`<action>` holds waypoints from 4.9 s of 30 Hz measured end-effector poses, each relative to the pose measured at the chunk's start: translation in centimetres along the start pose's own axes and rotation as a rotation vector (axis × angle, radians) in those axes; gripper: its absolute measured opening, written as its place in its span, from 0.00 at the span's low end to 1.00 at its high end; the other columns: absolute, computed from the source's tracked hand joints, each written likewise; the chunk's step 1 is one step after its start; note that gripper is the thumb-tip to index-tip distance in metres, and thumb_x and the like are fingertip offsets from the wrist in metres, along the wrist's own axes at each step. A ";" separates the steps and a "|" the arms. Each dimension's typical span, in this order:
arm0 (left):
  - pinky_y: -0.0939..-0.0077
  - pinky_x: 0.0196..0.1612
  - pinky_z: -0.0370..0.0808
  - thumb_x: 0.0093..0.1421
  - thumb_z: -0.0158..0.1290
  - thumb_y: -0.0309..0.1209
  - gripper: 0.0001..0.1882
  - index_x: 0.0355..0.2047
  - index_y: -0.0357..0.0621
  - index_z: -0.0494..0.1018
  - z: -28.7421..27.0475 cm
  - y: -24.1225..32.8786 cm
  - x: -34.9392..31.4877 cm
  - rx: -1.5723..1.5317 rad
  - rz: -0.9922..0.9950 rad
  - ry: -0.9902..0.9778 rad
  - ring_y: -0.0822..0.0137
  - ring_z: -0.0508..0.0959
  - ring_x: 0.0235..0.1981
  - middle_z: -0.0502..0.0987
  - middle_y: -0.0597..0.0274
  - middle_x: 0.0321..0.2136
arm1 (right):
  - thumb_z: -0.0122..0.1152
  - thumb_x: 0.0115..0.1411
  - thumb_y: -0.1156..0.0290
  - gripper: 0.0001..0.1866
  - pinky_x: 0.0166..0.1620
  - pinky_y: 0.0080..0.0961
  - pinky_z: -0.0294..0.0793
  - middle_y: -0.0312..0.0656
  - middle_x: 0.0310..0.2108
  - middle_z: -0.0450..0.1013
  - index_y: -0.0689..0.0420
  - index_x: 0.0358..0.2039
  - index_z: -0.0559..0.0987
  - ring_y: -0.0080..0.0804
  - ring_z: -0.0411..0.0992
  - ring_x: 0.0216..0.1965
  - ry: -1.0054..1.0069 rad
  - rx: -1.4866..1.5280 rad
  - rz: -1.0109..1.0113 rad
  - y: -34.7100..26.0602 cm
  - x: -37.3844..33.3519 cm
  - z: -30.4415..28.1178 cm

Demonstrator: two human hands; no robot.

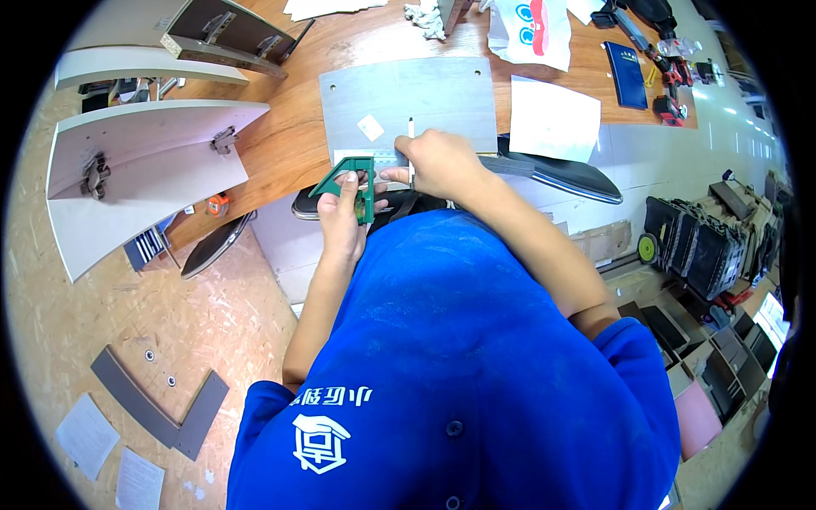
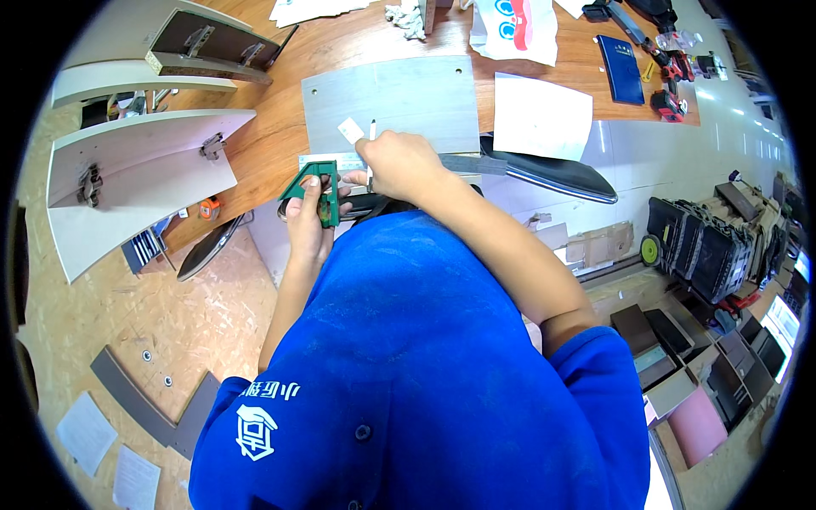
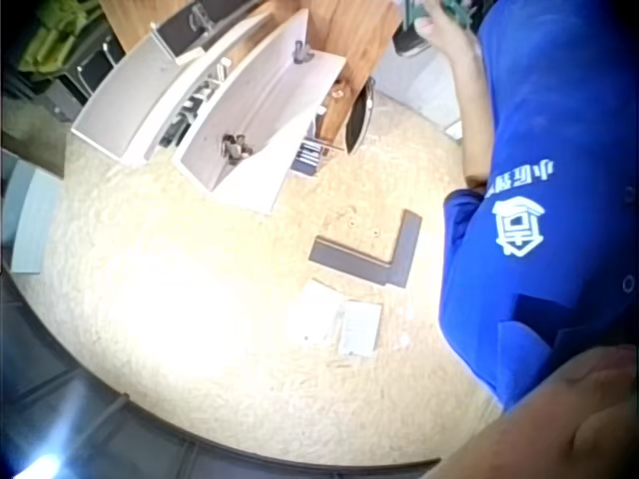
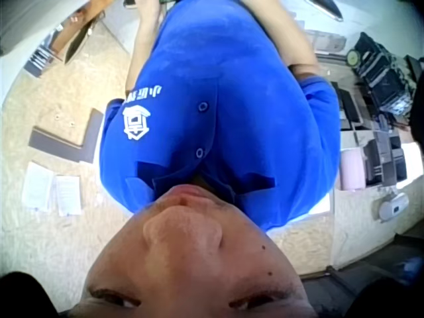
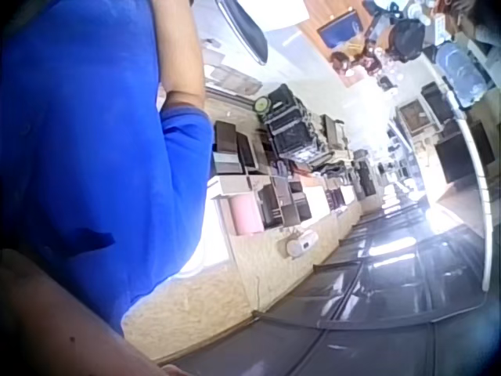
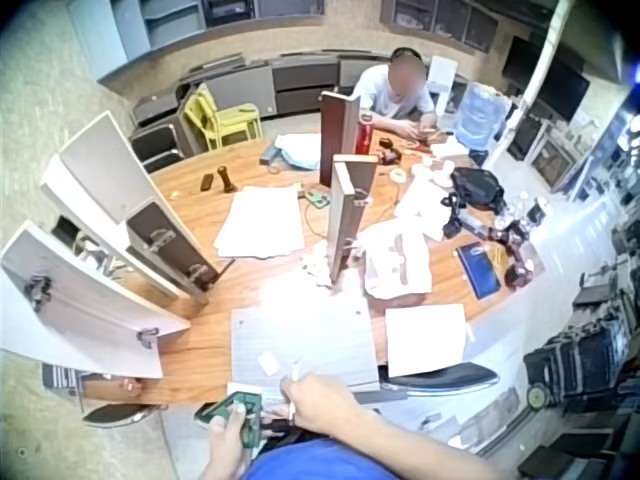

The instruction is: The person uses a combination square and a pen to mark straight lines and points on a grey rectangular board. They repeatedly reposition the square to draw lines and make small marks at specific intervals on the board's surface.

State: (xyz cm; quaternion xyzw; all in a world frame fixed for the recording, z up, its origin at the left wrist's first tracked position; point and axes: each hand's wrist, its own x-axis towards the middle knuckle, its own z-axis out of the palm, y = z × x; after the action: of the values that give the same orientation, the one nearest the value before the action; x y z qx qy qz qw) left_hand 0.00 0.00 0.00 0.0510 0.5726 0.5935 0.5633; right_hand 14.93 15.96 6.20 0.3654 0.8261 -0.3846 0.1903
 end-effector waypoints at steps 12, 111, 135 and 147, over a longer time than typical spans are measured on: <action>0.68 0.38 0.84 0.76 0.52 0.40 0.12 0.48 0.45 0.74 -16.1 -1.8 17.7 -0.149 0.053 0.197 0.61 0.85 0.38 0.81 0.58 0.40 | 0.69 0.63 0.64 0.20 0.51 0.47 0.74 0.55 0.42 0.79 0.58 0.53 0.79 0.55 0.76 0.46 0.793 0.169 -0.212 7.9 0.4 4.2; 0.47 0.68 0.65 0.62 0.68 0.39 0.35 0.63 0.32 0.69 -13.6 -3.2 29.2 1.469 0.779 0.331 0.36 0.68 0.65 0.72 0.34 0.61 | 0.64 0.57 0.73 0.16 0.72 0.55 0.59 0.44 0.72 0.66 0.49 0.48 0.81 0.43 0.64 0.73 0.619 0.046 -0.270 16.2 15.6 18.9; 0.78 0.30 0.69 0.62 0.68 0.31 0.09 0.31 0.36 0.82 -0.9 15.3 28.8 1.322 0.356 -0.416 0.78 0.73 0.27 0.78 0.70 0.25 | 0.72 0.64 0.63 0.15 0.42 0.37 0.79 0.46 0.31 0.80 0.58 0.46 0.82 0.46 0.80 0.35 0.403 0.539 -0.217 15.0 17.0 11.1; 0.84 0.28 0.74 0.65 0.66 0.31 0.24 0.58 0.34 0.74 4.7 1.9 30.8 0.640 -0.049 -0.224 0.77 0.79 0.29 0.83 0.63 0.36 | 0.66 0.68 0.73 0.09 0.27 0.26 0.75 0.42 0.24 0.80 0.64 0.43 0.81 0.23 0.77 0.22 0.647 1.276 0.003 11.8 21.7 10.2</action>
State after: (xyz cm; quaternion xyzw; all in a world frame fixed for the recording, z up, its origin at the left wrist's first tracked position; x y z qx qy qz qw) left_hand -8.98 25.84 -15.03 0.2764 0.6656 0.3605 0.5922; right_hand 9.82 23.10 -19.04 0.5022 0.4548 -0.6648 -0.3146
